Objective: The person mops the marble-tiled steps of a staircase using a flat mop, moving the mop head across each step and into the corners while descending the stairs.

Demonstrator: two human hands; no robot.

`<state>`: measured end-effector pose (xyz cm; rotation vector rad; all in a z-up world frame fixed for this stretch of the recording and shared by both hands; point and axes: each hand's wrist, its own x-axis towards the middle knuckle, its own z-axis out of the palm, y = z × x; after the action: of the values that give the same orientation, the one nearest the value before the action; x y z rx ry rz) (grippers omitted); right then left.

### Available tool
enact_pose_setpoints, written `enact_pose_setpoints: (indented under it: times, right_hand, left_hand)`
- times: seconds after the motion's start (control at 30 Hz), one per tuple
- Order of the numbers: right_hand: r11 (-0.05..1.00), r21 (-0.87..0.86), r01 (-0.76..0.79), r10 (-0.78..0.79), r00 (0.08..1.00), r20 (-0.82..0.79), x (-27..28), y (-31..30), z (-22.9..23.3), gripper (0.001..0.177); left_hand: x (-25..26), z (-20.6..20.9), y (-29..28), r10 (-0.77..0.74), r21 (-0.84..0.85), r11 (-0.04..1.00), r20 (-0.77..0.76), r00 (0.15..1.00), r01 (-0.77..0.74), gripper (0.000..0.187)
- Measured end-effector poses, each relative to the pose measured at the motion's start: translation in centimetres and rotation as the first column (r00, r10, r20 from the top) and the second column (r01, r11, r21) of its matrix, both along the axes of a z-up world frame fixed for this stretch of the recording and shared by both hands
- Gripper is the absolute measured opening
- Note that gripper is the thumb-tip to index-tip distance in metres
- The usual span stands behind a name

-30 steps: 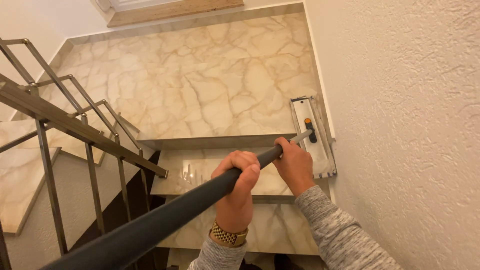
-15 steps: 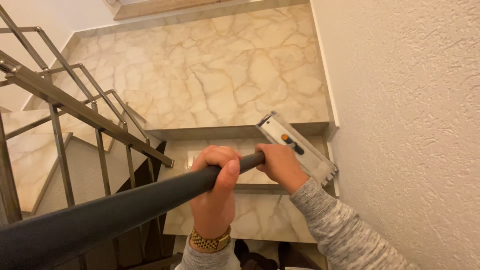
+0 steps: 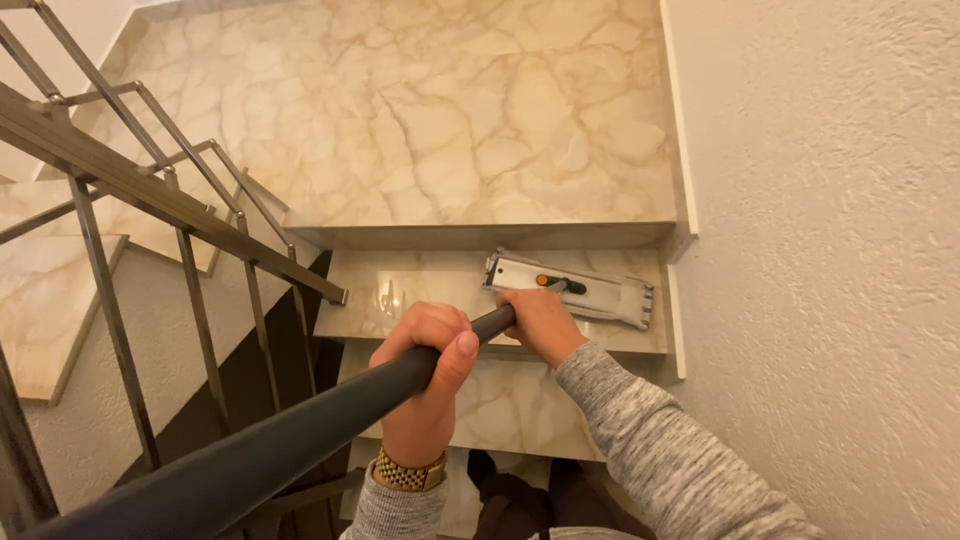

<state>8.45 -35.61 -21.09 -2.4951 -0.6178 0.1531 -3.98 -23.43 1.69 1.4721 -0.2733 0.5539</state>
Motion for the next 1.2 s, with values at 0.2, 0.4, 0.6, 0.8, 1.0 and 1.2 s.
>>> enact_pose_setpoints:
  times: [0.2, 0.4, 0.6, 0.8, 1.0, 1.2]
  right_hand:
    - [1.0, -0.009, -0.024, 0.024, 1.0, -0.004, 1.6, -0.2, -0.5, 0.024]
    - [0.995, -0.062, -0.078, 0.078, 0.997, -0.003, 3.3, -0.9, -1.7, 0.023]
    - [0.996, -0.07, -0.059, 0.053, 0.995, -0.086, 2.8, -2.0, -1.2, 0.022]
    - [0.973, 0.103, 0.208, -0.196, 0.974, -0.115, 1.0, -2.7, -2.5, 0.038]
    - [0.934, 0.181, 0.307, -0.277, 0.945, -0.174, 0.7, -3.4, -6.6, 0.059]
    - [0.934, 0.097, 0.343, -0.333, 0.937, -0.104, 1.2, -2.3, -10.1, 0.066]
  left_hand:
    - [0.7, -0.9, 0.1, 0.02, -0.035, 0.999, -0.014, 1.0, -0.021, 0.021]
    - [1.8, -2.1, -0.3, 0.069, -0.01, 0.998, -0.041, 0.997, -0.07, 0.022]
    - [2.4, -3.4, -1.0, 0.043, 0.055, 0.998, -0.057, 0.997, -0.04, 0.022]
    - [2.9, -4.1, -0.6, 0.001, 0.029, 1.0, -0.11, 0.994, 0.002, 0.024]
    - [3.5, -4.7, -0.4, -0.166, 0.036, 0.985, -0.077, 0.983, 0.169, 0.029]
    - [3.4, -3.3, 0.4, -0.268, -0.001, 0.963, -0.041, 0.963, 0.268, 0.036]
